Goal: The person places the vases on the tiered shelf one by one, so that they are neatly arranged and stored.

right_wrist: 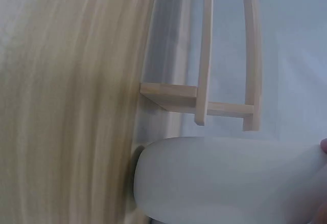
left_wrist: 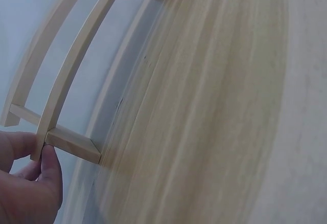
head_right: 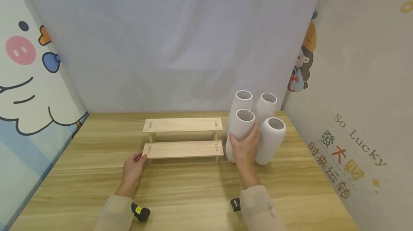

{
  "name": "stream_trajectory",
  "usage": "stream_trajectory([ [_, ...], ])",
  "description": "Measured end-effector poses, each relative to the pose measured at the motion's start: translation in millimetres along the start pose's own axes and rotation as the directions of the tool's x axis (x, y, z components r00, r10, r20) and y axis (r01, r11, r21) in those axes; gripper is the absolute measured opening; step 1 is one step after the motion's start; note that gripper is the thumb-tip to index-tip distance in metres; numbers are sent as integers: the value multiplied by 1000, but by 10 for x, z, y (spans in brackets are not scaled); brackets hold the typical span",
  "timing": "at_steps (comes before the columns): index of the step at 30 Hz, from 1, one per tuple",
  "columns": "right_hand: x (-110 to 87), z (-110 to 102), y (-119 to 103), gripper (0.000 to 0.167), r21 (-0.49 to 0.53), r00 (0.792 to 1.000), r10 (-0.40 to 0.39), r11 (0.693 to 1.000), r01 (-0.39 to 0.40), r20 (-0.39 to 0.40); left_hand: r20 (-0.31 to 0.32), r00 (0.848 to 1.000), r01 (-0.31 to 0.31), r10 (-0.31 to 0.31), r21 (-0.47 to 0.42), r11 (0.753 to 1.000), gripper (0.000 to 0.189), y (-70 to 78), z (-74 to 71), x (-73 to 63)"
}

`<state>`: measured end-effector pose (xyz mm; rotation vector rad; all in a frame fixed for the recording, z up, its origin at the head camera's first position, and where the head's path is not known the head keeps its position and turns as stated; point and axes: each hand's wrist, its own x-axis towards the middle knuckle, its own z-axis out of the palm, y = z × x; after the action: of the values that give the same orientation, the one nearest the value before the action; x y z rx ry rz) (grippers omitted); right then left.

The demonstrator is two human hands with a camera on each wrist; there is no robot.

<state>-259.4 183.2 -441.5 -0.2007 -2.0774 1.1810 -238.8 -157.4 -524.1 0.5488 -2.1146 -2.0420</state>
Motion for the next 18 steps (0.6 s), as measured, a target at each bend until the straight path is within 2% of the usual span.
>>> stream_trajectory([
  [5, 39, -45, -72, 94, 14, 999, -33, 999, 33, -17, -10, 1000, 2, -2, 3, 1000, 39, 4, -10, 15],
  [12, 66, -106, -206, 94, 5, 1000, -19, 1000, 18, 7, -4, 1000, 8, -8, 8, 1000, 39, -12, -17, 26],
  [18, 72, -115, -294, 94, 7, 998, -64, 998, 64, -10, -5, 1000, -1, 1, 3, 1000, 39, -17, 1, 22],
])
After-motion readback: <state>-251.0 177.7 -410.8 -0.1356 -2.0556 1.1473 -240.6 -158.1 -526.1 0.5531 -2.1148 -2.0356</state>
